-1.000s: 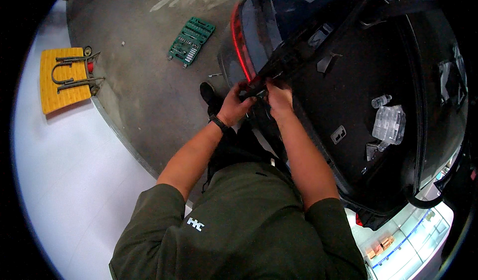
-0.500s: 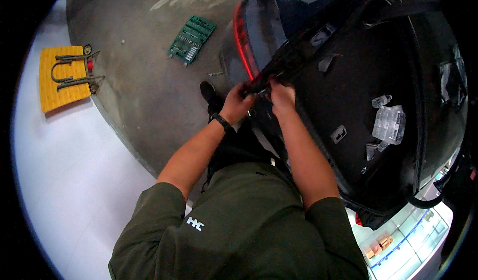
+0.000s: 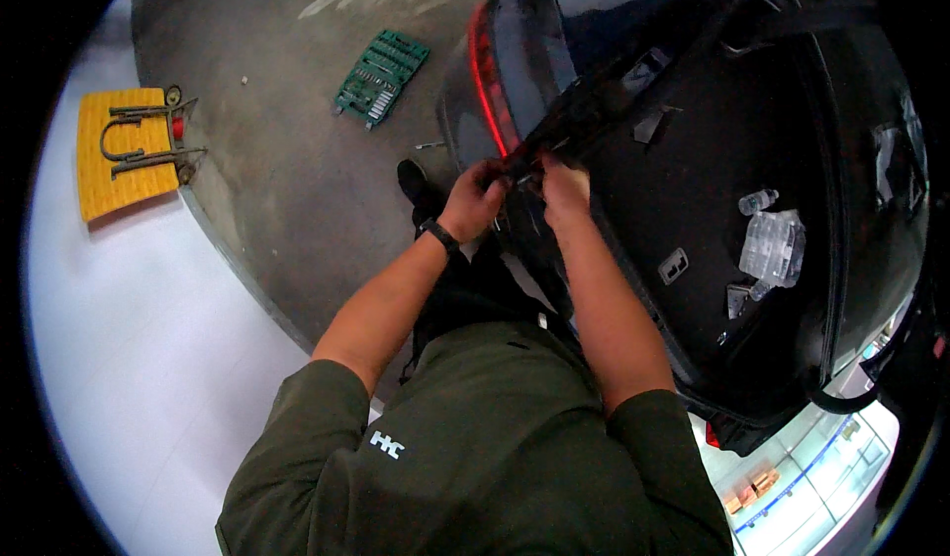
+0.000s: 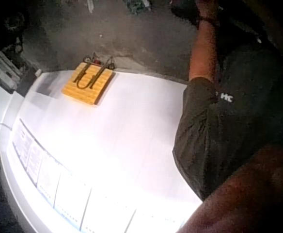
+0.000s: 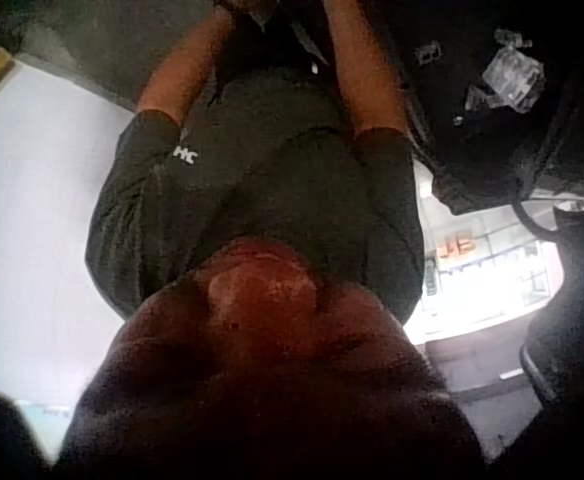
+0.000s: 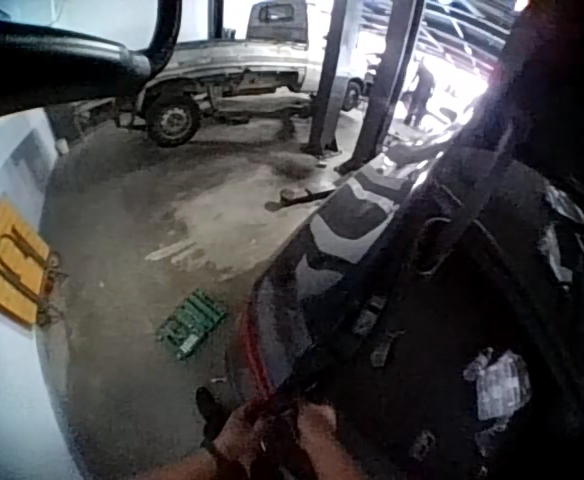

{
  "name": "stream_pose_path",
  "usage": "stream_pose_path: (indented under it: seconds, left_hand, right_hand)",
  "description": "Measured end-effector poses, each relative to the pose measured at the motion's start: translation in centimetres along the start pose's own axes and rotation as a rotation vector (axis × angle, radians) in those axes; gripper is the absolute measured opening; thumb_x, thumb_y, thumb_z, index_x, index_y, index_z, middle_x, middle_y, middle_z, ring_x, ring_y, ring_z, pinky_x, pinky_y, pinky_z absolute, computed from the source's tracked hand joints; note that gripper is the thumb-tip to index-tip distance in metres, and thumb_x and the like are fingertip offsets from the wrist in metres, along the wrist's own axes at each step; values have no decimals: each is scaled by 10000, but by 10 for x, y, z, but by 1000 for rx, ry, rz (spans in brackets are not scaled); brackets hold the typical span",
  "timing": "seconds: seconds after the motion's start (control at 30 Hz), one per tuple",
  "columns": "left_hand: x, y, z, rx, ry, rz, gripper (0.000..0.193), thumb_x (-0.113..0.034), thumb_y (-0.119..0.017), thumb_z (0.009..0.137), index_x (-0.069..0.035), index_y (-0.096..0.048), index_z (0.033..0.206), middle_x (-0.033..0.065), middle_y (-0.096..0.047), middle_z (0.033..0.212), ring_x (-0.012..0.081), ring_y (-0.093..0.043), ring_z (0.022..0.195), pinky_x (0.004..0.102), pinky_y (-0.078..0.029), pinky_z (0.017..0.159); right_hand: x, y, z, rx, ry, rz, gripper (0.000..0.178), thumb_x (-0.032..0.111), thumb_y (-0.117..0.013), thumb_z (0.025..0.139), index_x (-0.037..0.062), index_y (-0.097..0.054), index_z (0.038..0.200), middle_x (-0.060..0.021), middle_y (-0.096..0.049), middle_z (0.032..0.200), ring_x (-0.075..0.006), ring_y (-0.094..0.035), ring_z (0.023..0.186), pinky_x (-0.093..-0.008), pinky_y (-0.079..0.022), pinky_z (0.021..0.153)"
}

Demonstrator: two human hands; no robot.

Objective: The person uses a screwdriver to pry and unscrew a taillight assembly from a vehicle. They then walk to retrieve a green tool case, sit on the floor, assemble a ratchet with an extension, and continue prying at the light fixture until the unit is loosened.

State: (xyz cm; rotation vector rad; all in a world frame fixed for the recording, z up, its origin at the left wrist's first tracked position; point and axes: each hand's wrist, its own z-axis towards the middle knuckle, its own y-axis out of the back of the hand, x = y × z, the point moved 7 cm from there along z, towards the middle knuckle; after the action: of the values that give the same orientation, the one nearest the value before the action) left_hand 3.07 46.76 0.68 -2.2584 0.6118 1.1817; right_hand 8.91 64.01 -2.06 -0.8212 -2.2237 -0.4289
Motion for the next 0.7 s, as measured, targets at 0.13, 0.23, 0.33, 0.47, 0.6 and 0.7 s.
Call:
stream_pose_path:
  seconds: [0.13, 0.23, 0.33, 0.47, 0.6, 0.7]
  left_hand:
    - [-16, 3, -3, -30, -43, 34, 297, -73, -583, 993, 17, -575, 1276, 53, -635, 926, 115, -588, 741, 294, -493, 645]
    - [-22, 0, -4, -12, -54, -38, 295, -65, -592, 993, 8, -577, 1278, 44, -639, 951, 114, -586, 724, 290, -491, 637]
    - [-17, 5, -5, 1, -47, 52, 417, -131, -654, 996, -11, -546, 1380, 36, -654, 1185, 118, -576, 978, 284, -500, 823]
    - [-17, 2, -6, 18, -15, 55, 422, -125, -678, 977, -13, -553, 1364, 39, -653, 1171, 119, -574, 971, 283, -496, 821]
    - [-13, 2, -6, 31, -42, 44, 375, -124, -674, 973, -21, -581, 1322, 26, -650, 1109, 115, -571, 930, 281, -489, 770]
    - [-3, 6, -4, 11, -88, 80, 340, -116, -657, 981, -24, -595, 1302, 18, -647, 1086, 110, -569, 905, 279, -484, 742]
  right_hand:
    - [3, -6, -17, -49, -154, 158, 386, 279, -654, 1000, 5, -568, 1256, -99, -622, 1155, -234, -594, 1013, -382, -503, 854]
    - [7, -3, -11, -110, -39, 136, 183, 211, -620, 1023, 47, -701, 1027, -16, -660, 895, -142, -619, 777, -322, -547, 687]
    - [10, -4, -15, -96, -25, 99, 178, 220, -627, 1026, 58, -703, 1031, -7, -656, 883, -133, -614, 757, -310, -548, 685]
    - [7, 0, -19, -91, -81, 104, 171, 232, -649, 1024, 74, -712, 1044, 3, -671, 907, -113, -597, 740, -307, -548, 690]
    - [8, -1, -18, -35, -26, 120, 164, 231, -654, 1021, 82, -716, 1046, 7, -682, 916, -105, -592, 732, -297, -544, 683]
    - [1, 1, -14, -38, -59, 90, 163, 233, -657, 1020, 87, -722, 1056, 9, -683, 907, -105, -599, 736, -289, -537, 679]
